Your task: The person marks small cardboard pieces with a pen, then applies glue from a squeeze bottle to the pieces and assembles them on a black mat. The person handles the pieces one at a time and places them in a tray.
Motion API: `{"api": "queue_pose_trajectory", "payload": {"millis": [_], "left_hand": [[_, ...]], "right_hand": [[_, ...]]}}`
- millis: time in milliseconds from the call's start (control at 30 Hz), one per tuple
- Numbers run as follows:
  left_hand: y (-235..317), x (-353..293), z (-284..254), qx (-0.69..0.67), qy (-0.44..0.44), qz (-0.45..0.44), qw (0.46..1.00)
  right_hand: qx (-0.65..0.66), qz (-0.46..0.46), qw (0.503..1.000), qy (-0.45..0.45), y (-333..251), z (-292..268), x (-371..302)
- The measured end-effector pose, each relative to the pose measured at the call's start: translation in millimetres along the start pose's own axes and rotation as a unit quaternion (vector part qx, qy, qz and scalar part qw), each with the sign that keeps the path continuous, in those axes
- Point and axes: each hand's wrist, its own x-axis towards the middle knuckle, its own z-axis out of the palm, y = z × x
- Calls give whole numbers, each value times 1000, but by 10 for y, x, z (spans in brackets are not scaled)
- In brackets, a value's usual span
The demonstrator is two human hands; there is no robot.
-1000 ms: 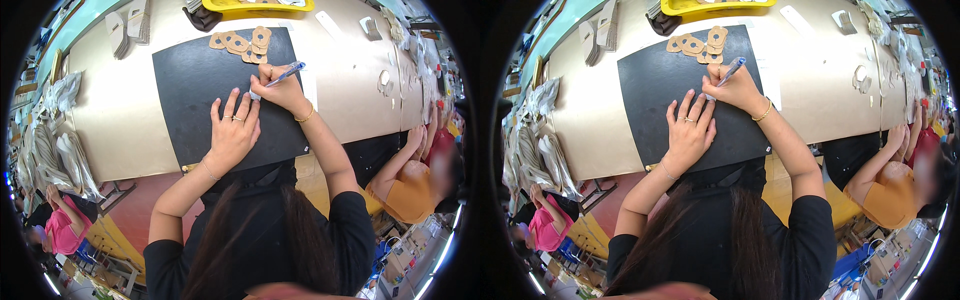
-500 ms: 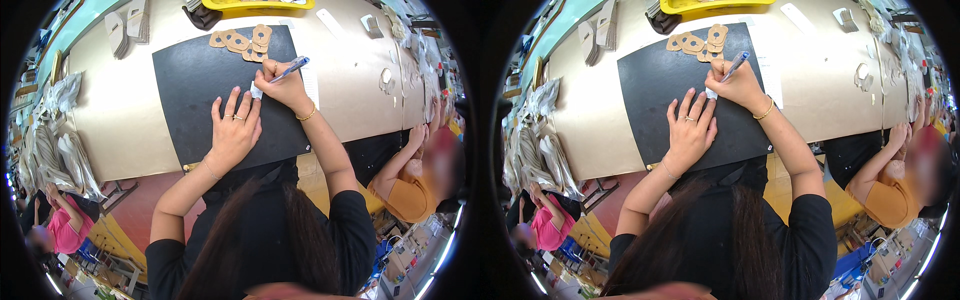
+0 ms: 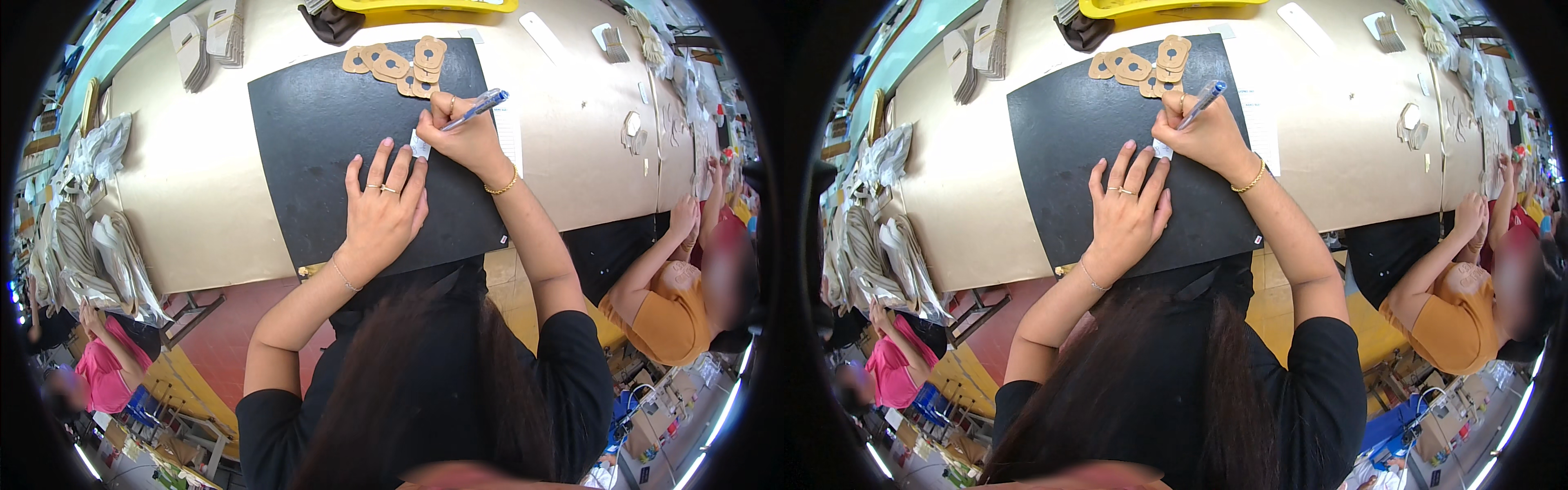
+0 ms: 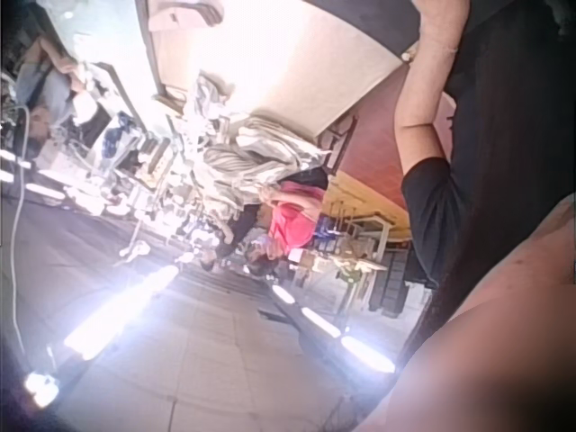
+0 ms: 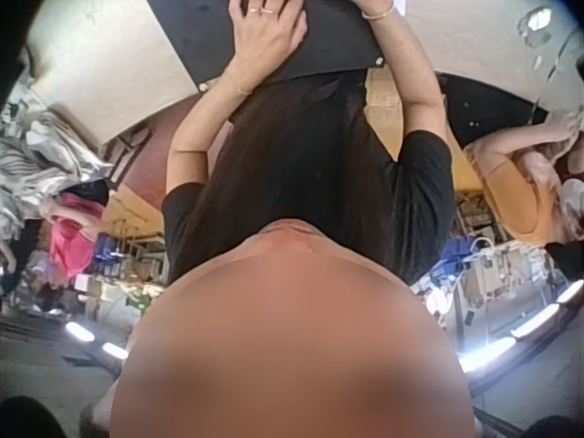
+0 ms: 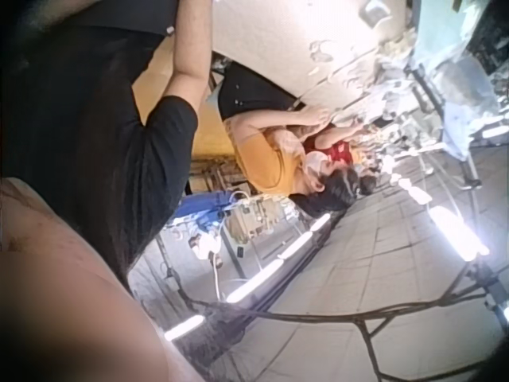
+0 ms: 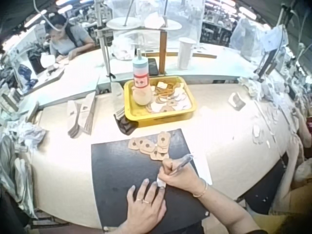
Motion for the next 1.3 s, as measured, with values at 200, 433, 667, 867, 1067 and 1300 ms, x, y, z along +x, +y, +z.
{"api": "queue_pose_trajectory", "payload": {"millis": [200,433,667,867,1067,1300], "left_hand": [[-4,-4,13,5,5,6,1000],[0,-6,15,1,5,2,1000],[6,34,-85,-6,-3,0,1000],[-124,358,-166,-99,-5,-39,994],[-204,536,-169,-153,-38,-79,984],[-255,517,-188,-279,-46,-135,950]], "right_hand": [[-6,-1,1000,9,-16,3,8],[13,0,1000,-1,17,-7,-14],[273,126,951,68,120,-105,10],[385,138,902,141,99,-187,32],[361,147,911,135,76,-168,31],[356,157,911,132,59,-163,42]]}}
